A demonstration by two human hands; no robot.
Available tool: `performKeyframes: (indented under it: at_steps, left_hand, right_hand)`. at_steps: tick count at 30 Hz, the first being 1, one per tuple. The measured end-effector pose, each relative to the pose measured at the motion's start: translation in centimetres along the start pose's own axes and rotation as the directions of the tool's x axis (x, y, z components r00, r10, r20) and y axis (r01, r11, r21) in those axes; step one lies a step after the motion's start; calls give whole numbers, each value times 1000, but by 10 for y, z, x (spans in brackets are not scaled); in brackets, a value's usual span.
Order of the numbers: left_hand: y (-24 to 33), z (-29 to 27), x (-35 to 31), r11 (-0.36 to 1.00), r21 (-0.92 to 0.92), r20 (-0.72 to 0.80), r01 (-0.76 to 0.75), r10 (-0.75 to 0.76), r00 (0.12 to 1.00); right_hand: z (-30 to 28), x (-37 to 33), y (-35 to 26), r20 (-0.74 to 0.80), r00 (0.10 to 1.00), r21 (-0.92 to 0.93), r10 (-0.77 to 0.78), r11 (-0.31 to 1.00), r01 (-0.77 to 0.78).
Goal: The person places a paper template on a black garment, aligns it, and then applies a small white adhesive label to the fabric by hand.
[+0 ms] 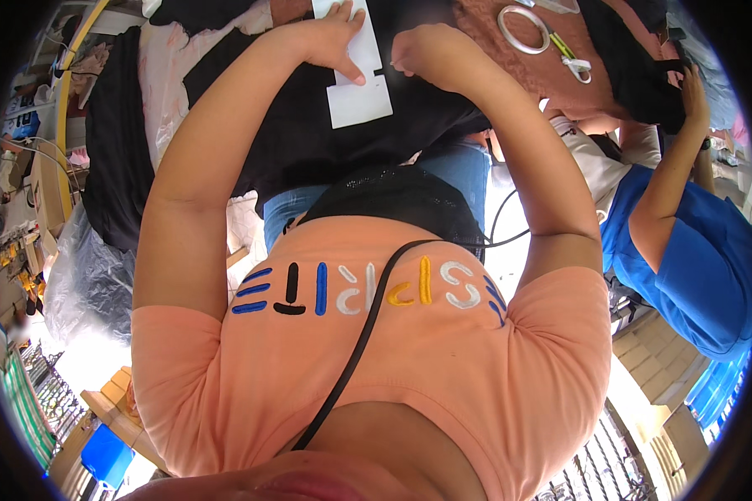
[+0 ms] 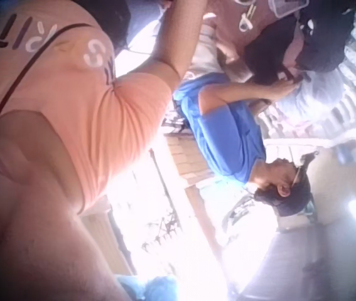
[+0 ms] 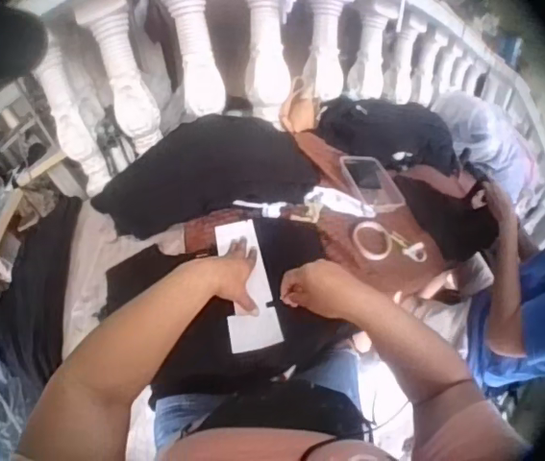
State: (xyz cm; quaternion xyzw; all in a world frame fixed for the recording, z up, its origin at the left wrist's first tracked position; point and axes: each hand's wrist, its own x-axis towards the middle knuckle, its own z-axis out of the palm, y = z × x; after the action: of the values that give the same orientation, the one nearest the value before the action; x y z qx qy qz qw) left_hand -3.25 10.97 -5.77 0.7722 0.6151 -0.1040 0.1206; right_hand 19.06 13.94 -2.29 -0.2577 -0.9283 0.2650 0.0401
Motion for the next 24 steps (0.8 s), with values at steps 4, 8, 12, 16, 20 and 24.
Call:
performKeyframes:
  at_steps: [4,8,12,16,20,24]
  left_hand:
    - [-13,-5,3,995,-7,161,-100,99,982]
    - [-8,-8,6,993,53,178,-101,90,980]
    - [-6,-12,4,995,41,186,-91,82,979]
    - [-8,-13,0,997,-7,183,-79,79,980]
    - [-9,-11,-1,996,-3,171,-88,87,981]
    - [-8,-11,-2,996,-9,162,-90,90,983]
  right_hand:
    - [15,1,-16,-18,995,-119,93,988,-95]
    - [20,2,-14,-58,995,-136,77,987,-85]
    - [22,-4,1,-226,968,12,108,994,-108]
    - [22,-10,-3,-234,969,50,84,996,-75]
    - [35,-6,-9,-268,963,-16,27,999,-32]
    - [42,-3,-7,-269,963,-90,-8,996,-17]
